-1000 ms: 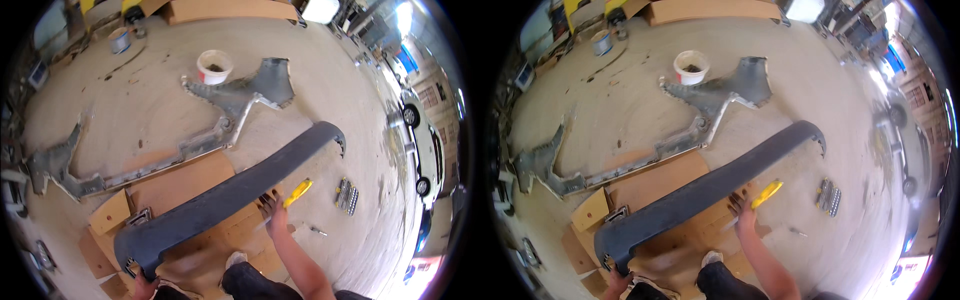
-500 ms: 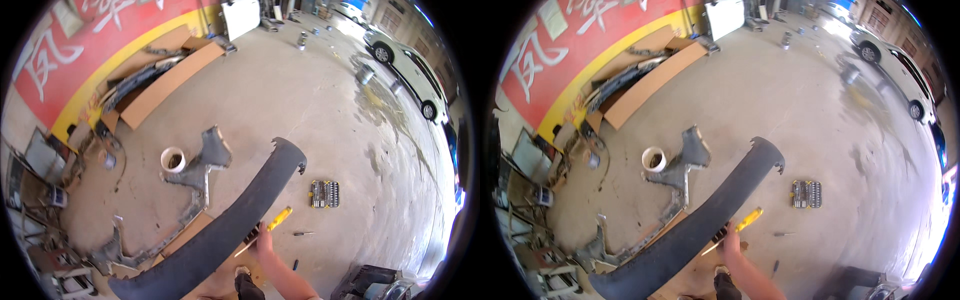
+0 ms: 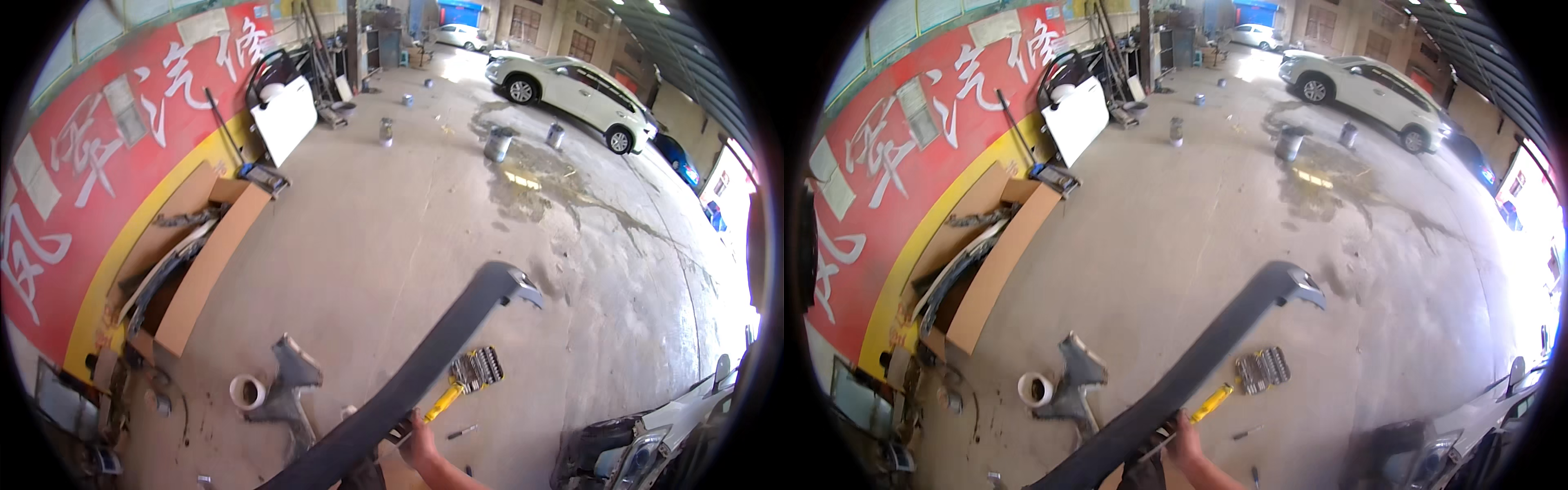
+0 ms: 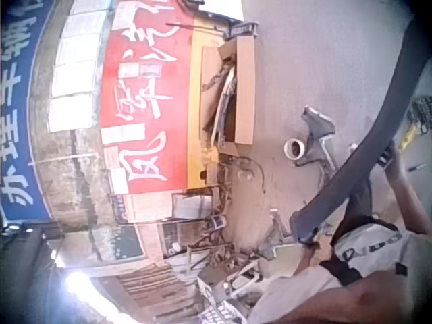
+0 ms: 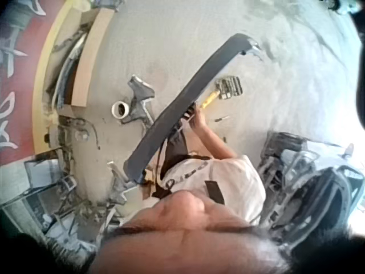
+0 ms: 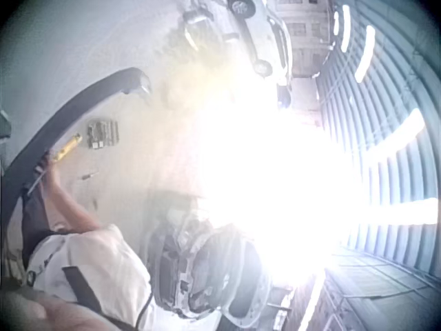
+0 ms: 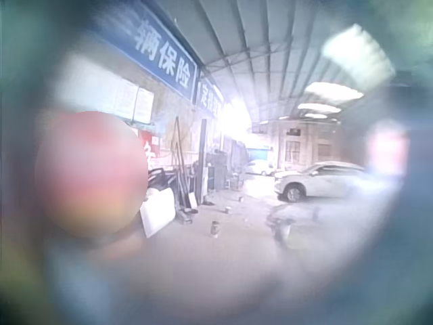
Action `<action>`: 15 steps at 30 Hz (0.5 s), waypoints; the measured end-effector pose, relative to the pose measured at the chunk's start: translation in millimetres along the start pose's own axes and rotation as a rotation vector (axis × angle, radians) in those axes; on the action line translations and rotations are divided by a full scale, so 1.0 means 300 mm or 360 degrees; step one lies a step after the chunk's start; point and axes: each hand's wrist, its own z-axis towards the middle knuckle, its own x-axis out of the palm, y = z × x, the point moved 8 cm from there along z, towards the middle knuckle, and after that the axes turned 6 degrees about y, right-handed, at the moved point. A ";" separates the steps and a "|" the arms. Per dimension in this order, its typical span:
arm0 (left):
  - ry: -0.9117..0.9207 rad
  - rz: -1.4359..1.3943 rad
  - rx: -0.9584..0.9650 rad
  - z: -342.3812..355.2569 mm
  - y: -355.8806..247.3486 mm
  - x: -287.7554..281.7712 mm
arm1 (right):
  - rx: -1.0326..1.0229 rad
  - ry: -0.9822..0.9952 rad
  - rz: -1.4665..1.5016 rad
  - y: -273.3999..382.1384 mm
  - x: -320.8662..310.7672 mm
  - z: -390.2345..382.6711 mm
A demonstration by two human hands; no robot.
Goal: The person uses a yellow screwdriver to pry and scrape material from the inner surface of a detached car bumper. They then pick up a heat gun and apply heat to the bumper's surface while holding it with the other hand.
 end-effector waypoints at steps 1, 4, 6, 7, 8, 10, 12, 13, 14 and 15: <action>0.0007 -0.0015 0.0055 0.130 -0.085 0.007 | -0.0112 -0.0054 0.0011 0.054 -0.029 0.058; -0.0007 -0.0038 0.0190 0.520 -0.353 0.005 | -0.0191 -0.0318 0.0035 0.272 0.052 0.126; 0.0028 -0.0047 0.0265 0.746 -0.543 0.008 | -0.0331 -0.0271 0.0094 0.367 -0.045 0.274; 0.0044 -0.0034 0.0281 0.824 -0.623 -0.005 | -0.0386 -0.0319 0.0139 0.448 -0.053 0.314; 0.0057 -0.0017 0.0296 0.899 -0.699 -0.020 | -0.0431 -0.0368 0.0200 0.517 -0.046 0.346; 0.0094 0.0015 0.0347 1.052 -0.860 -0.036 | -0.0559 -0.0426 0.0331 0.661 0.022 0.411; 0.0135 0.0048 0.0400 1.206 -0.995 -0.027 | -0.0721 -0.0439 0.0444 0.837 0.097 0.484; 0.0150 0.0062 0.0431 1.294 -1.051 -0.014 | -0.0777 -0.0431 0.0449 0.906 0.101 0.554; 0.0157 0.0079 0.0468 1.379 -1.110 -0.001 | -0.0830 -0.0421 0.0452 0.980 0.099 0.638; 0.0157 0.0087 0.0523 1.483 -1.176 0.017 | -0.0878 -0.0400 0.0456 1.047 0.113 0.729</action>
